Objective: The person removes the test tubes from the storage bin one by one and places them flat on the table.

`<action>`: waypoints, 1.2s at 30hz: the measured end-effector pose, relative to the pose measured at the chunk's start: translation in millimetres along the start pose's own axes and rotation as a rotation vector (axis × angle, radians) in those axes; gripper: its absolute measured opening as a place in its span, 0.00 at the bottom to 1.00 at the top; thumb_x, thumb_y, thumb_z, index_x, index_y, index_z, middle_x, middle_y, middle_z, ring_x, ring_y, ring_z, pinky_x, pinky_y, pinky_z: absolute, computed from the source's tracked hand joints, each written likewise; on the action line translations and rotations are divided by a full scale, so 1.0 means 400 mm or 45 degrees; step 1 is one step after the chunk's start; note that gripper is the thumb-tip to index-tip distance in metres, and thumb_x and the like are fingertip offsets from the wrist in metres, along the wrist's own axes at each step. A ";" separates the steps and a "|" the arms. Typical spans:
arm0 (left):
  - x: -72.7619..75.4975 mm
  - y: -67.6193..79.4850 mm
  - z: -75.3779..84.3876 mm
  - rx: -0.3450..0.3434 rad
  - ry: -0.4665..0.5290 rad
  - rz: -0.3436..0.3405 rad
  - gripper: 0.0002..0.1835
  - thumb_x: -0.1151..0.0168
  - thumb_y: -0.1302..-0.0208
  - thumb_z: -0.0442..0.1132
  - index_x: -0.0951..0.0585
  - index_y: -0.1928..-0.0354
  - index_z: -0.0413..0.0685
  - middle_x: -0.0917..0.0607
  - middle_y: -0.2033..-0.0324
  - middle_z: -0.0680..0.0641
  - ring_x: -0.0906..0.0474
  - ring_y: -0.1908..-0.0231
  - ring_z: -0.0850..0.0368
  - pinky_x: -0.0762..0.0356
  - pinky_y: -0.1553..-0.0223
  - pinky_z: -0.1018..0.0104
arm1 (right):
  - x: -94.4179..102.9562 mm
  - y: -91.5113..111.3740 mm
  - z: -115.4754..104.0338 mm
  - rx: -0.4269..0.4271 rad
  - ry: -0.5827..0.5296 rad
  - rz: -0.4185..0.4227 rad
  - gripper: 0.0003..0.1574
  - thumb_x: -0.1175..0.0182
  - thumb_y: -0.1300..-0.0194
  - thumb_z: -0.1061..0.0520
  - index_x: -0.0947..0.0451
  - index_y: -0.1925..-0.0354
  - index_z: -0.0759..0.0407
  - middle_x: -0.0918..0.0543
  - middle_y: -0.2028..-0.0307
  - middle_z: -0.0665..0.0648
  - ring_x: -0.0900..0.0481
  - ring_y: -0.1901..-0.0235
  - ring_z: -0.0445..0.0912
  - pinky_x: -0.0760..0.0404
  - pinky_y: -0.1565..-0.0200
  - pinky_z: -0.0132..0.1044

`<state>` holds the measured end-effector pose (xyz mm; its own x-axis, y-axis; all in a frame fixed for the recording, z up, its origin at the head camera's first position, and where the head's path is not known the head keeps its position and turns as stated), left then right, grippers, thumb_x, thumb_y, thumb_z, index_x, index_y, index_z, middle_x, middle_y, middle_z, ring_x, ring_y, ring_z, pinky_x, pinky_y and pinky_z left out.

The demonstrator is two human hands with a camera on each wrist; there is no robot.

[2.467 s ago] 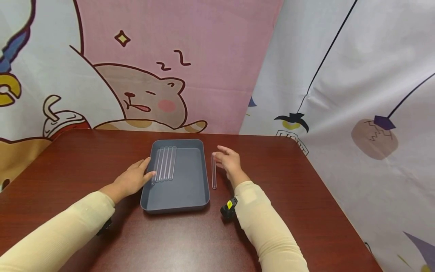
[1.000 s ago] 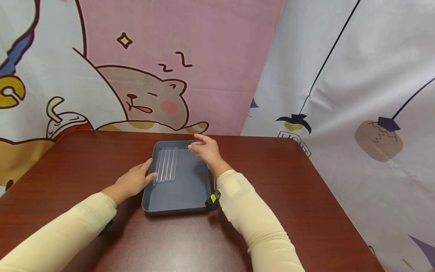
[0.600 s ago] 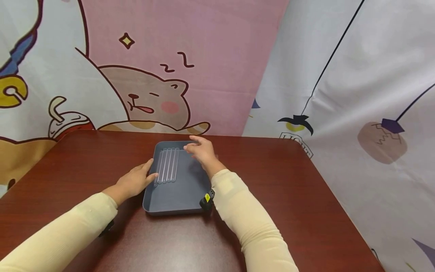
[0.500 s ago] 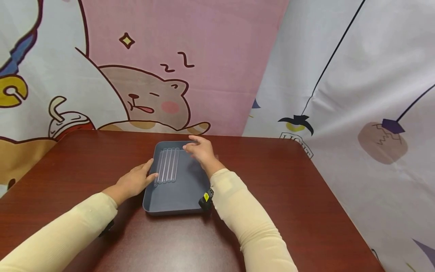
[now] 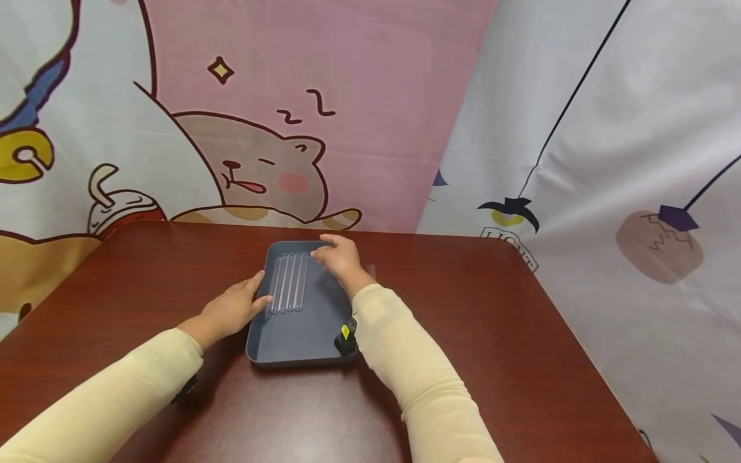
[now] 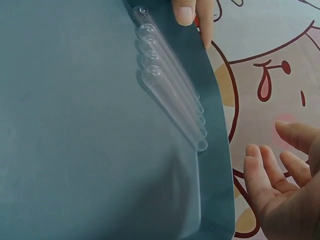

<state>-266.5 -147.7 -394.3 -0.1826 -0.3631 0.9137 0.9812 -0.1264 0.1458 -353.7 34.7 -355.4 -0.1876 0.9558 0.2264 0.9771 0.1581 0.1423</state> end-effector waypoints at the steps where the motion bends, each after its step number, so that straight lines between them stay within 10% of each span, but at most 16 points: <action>1: 0.000 -0.001 0.000 0.002 -0.002 -0.001 0.38 0.54 0.25 0.52 0.51 0.25 0.38 0.40 0.31 0.30 0.46 0.31 0.34 0.42 0.35 0.40 | -0.002 -0.002 0.001 0.002 0.004 -0.002 0.30 0.39 0.36 0.64 0.29 0.36 0.58 0.16 0.53 0.63 0.19 0.49 0.57 0.20 0.48 0.48; 36: -0.002 -0.006 -0.004 0.028 -0.008 -0.016 0.38 0.54 0.25 0.53 0.52 0.25 0.39 0.38 0.31 0.30 0.45 0.31 0.35 0.39 0.35 0.41 | -0.060 -0.032 0.044 -0.136 0.187 -0.087 0.32 0.36 0.37 0.63 0.30 0.35 0.63 0.22 0.43 0.65 0.19 0.48 0.56 0.20 0.49 0.45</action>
<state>-268.7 -148.6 -396.2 -0.1942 -0.3558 0.9142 0.9800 -0.1105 0.1652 -360.1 13.9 -379.5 -0.2734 0.8961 0.3495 0.9469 0.1867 0.2619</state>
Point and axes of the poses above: each hand's wrist, its own y-axis away from the middle knuckle, its own x-axis out of the back of the hand, z = x × y, the point moved 8 cm from there along -y, towards the middle knuckle
